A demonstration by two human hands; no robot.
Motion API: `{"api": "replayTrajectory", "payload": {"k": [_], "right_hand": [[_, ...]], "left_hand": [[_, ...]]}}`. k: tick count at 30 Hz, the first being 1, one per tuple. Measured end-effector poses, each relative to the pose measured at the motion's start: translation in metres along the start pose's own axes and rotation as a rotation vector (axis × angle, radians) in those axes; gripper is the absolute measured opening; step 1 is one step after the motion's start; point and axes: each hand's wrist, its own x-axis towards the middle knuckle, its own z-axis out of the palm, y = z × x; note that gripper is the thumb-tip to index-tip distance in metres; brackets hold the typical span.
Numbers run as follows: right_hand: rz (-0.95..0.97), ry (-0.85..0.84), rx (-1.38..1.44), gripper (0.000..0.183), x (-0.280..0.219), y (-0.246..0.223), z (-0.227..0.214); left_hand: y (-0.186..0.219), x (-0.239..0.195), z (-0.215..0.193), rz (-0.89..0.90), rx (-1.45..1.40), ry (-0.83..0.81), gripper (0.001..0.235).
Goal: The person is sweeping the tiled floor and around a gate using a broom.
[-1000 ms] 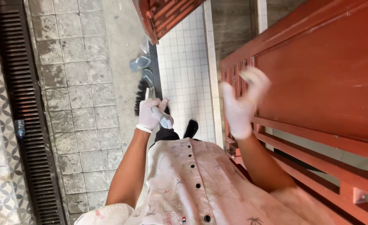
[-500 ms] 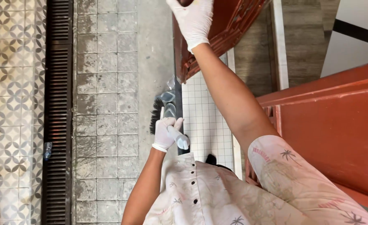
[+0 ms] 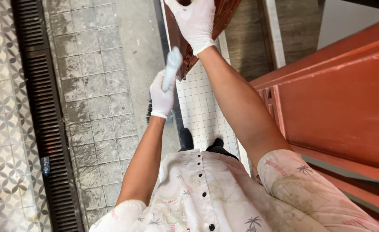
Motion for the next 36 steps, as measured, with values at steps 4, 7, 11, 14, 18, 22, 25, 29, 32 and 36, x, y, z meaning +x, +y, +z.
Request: {"api": "replayTrajectory", "payload": {"k": [4,7,11,14,18,22,25,29,32,36], "right_hand": [[-0.095,0.090,0.065,0.060,-0.015,-0.006,-0.049],[-0.051,0.053,0.058,0.074,-0.023,0.010,-0.079],[0.070,-0.012,0.141,0.071,-0.035,0.011,-0.122],[0.090,-0.027,0.249,0.065,-0.042,0.014,-0.151],[0.118,-0.053,0.305,0.065,-0.046,0.023,-0.184],[0.155,-0.054,0.273,0.067,-0.051,0.044,-0.211],[0.132,-0.039,0.197,0.064,-0.054,0.058,-0.230],[0.152,0.003,0.260,0.063,-0.061,0.080,-0.242],[0.229,0.114,0.279,0.058,-0.072,0.074,-0.252],[0.283,0.290,0.071,0.052,-0.075,0.068,-0.266]], "left_hand": [[0.015,0.026,0.034,0.123,-0.032,0.040,0.041],[0.002,0.044,0.067,0.122,-0.037,0.041,0.046],[0.038,0.059,0.109,0.166,-0.286,-0.018,0.047],[0.047,0.061,0.137,-0.160,-0.116,-0.046,0.049],[0.028,0.066,0.175,-0.130,-0.214,-0.133,0.040],[0.052,0.062,0.192,-0.025,-0.311,-0.290,0.053],[0.044,0.068,0.210,0.067,-0.232,-0.400,0.056],[0.053,0.072,0.236,-0.128,-0.204,-0.499,0.057],[0.057,0.063,0.252,0.291,-0.150,-0.430,0.052],[0.080,0.063,0.275,0.153,-0.166,-0.481,0.051]]}}
